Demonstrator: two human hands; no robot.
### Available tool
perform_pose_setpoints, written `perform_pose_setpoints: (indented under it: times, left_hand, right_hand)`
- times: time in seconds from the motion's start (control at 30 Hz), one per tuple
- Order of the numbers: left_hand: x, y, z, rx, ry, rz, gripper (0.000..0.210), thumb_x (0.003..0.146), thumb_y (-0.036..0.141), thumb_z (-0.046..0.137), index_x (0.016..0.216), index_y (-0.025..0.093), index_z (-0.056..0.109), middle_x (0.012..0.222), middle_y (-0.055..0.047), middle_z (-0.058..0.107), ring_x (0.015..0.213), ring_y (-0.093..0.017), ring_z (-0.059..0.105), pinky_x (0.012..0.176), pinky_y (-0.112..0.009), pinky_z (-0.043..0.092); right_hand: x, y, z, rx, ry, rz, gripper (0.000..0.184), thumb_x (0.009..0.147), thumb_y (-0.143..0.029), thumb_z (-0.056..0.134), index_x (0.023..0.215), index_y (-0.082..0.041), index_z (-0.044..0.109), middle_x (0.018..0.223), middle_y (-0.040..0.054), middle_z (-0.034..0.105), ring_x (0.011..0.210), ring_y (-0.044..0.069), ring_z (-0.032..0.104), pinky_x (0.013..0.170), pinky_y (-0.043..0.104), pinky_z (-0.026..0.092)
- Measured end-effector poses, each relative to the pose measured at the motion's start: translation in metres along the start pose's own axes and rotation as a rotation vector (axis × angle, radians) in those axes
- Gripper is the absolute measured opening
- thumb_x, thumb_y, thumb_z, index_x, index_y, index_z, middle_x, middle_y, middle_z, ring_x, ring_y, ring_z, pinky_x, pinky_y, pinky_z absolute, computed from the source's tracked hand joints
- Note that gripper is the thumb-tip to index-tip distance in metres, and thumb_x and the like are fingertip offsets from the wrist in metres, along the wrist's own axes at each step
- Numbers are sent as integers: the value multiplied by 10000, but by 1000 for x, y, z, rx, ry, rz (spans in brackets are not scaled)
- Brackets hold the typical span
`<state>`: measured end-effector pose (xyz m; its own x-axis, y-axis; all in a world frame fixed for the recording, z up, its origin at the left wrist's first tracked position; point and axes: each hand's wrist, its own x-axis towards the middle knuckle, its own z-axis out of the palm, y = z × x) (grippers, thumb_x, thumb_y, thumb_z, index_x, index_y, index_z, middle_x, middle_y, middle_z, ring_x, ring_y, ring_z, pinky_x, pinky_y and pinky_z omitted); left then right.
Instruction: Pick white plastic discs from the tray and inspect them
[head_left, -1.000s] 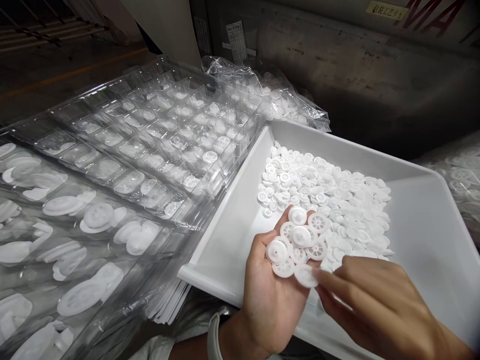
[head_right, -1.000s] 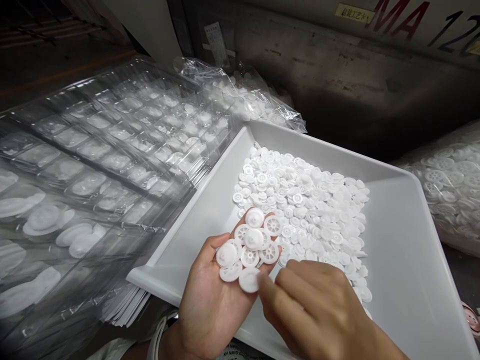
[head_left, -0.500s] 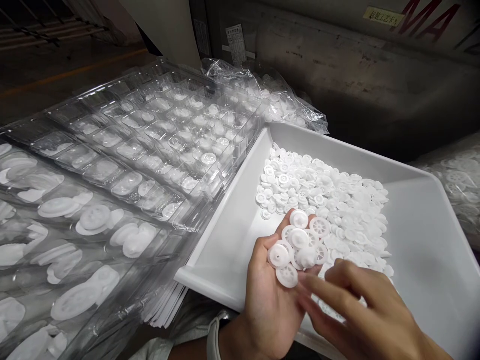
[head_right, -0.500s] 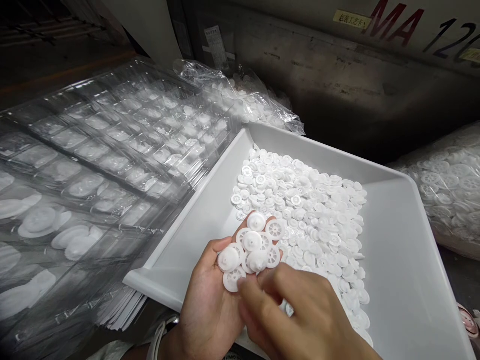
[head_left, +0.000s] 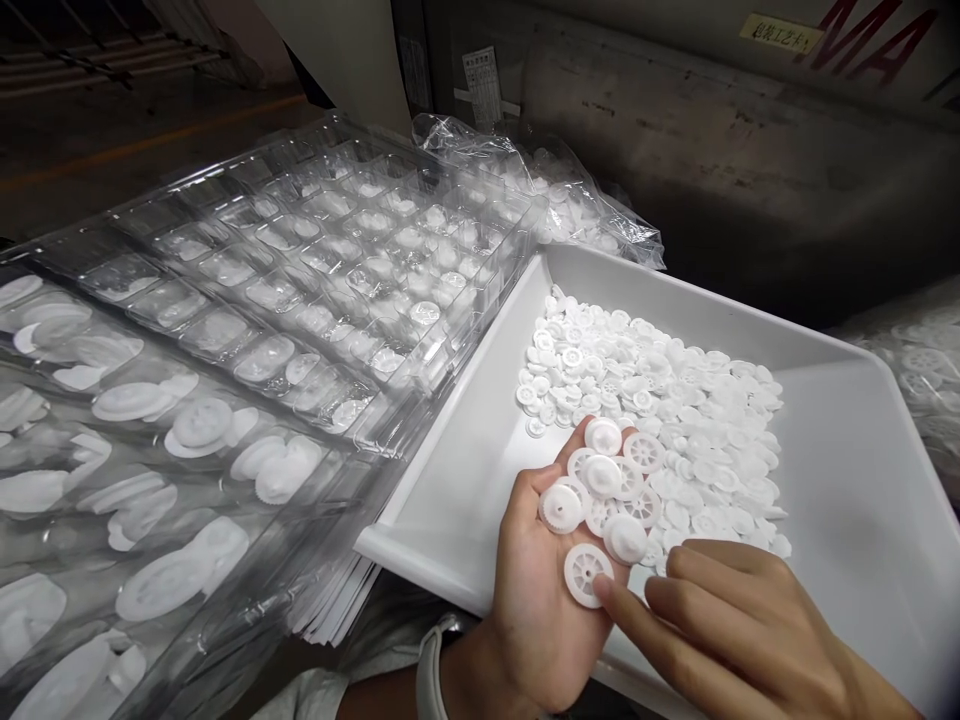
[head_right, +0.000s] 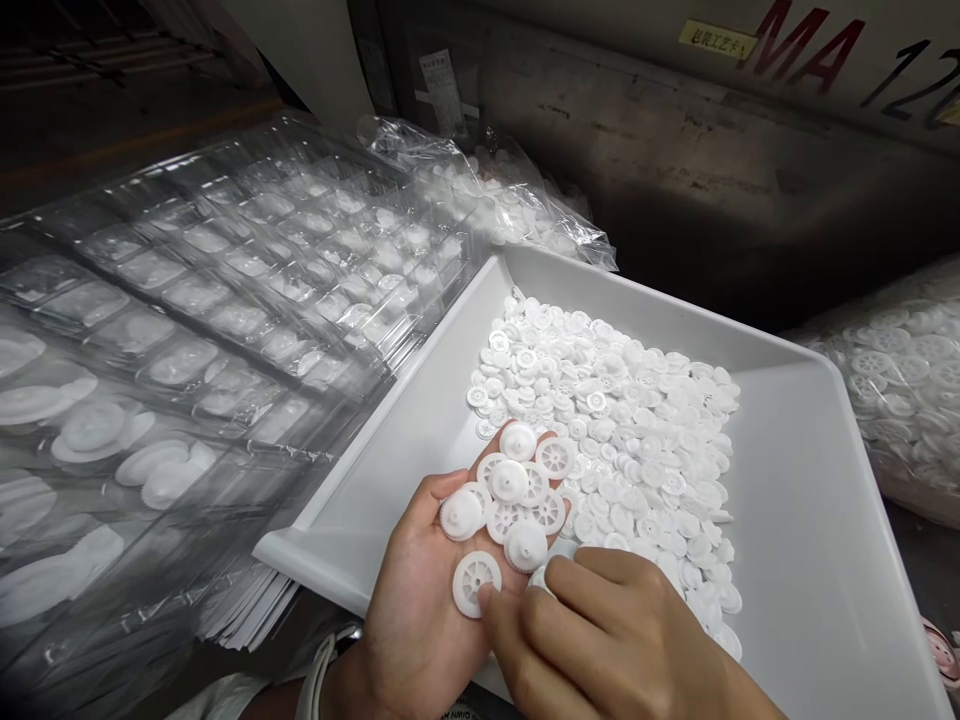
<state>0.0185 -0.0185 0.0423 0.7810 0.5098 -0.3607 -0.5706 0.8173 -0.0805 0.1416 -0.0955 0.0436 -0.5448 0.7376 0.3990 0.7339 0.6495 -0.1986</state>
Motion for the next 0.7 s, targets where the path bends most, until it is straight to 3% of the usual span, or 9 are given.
perform_pose_setpoints:
  times: [0.43,0.57,0.7]
  left_hand:
    - [1,1,4,60,6,-3,391,862,305,365,1163,202,592,1064,-51,670,1056,-196,568,906,-297,431]
    - [1,0,5,56,-28,-14,392,863,293,359,1179,222,582,1056,-47,677,970,-195,619,897,-324,444]
    - [2,-1,3,42,-13,25,382,873,279,353,1168,223,589,1046,-34,686,911,-170,641,884,-303,453]
  right_hand:
    - [-3,2,0,27,-19,7,407,976,-281,294,1035,-29,609,660,56,572,507,134,470,419,294,287]
    - [0,3,-3,-12,-16,-14,425,972,-266,280,989,-17,624,624,59,555,506,148,484,426,311,357]
    - [3,3,-5,-78,37,-16,453,978,-287,258,903,-89,659,576,35,532,499,142,504,474,298,427]
